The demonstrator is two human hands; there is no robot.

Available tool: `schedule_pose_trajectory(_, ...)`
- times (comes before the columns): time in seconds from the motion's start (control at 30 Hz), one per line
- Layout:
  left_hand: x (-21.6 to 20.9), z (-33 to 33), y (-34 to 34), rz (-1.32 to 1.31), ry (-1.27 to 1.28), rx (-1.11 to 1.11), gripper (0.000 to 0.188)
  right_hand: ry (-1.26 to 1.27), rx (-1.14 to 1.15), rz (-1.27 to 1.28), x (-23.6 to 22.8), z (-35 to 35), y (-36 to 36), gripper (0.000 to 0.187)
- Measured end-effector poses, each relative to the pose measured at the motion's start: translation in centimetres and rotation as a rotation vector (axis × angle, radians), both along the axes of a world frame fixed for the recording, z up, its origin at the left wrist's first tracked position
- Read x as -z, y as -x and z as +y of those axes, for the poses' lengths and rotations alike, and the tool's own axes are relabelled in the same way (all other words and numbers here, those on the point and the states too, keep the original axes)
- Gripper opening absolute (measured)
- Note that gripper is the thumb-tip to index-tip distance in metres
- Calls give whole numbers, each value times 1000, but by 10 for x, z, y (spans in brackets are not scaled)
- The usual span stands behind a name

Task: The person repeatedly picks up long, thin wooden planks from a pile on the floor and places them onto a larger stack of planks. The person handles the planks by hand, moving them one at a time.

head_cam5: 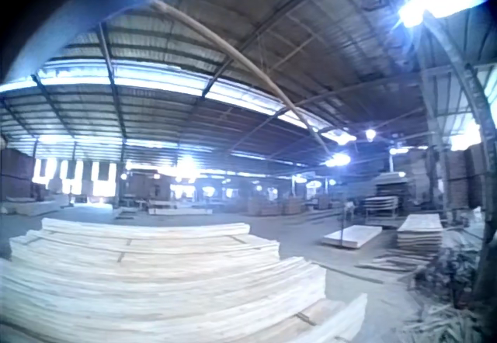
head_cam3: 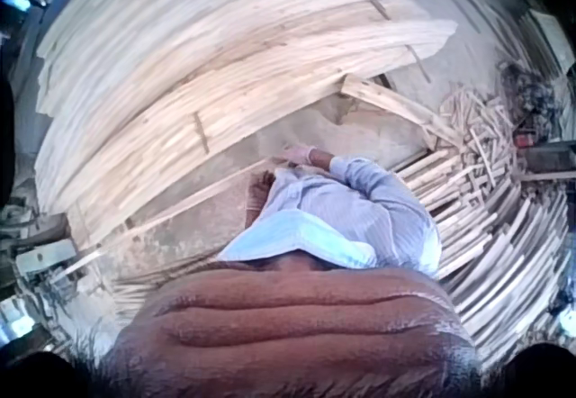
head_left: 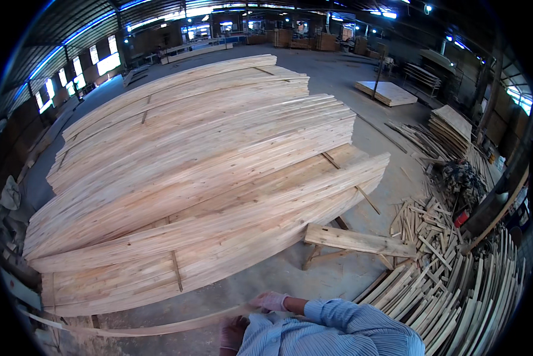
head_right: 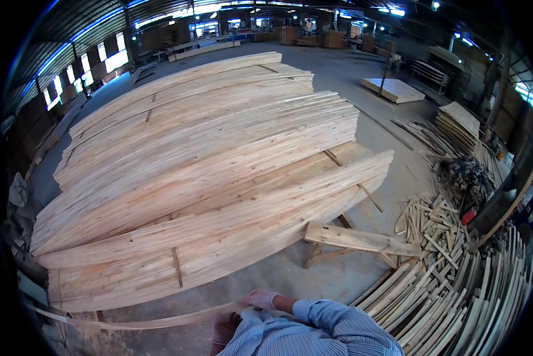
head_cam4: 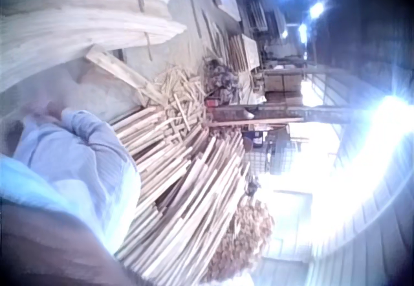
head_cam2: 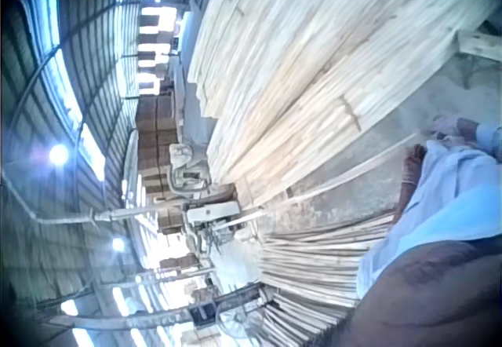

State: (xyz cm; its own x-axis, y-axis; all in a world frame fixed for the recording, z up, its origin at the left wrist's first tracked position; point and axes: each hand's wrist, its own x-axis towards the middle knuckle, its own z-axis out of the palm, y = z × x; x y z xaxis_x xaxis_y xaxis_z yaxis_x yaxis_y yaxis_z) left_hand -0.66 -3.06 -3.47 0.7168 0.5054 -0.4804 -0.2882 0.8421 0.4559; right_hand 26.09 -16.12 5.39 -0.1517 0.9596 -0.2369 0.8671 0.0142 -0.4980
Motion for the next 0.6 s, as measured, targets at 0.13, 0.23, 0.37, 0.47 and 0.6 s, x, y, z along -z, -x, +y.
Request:
schedule_pose_trajectory(0.13,-19,9,-5,-122,67,-62,55,430,518,832,-21,48,54,61)
schedule_pose_trajectory(0.23,-26,44,33,-59,171,-210,57,477,508,1104,-18,70,74,53)
schedule_pose_trajectory(0.37,-25,91,88,67,295,-487,59,310,485,903,14,66,44,57)
schedule_pose_trajectory(0.47,-27,132,119,9,251,-633,58,493,849,875,37,49,-5,49)
schedule_pose_trajectory(0.6,-27,173,144,118,250,-803,58,139,143,-41,50,25,-87,48)
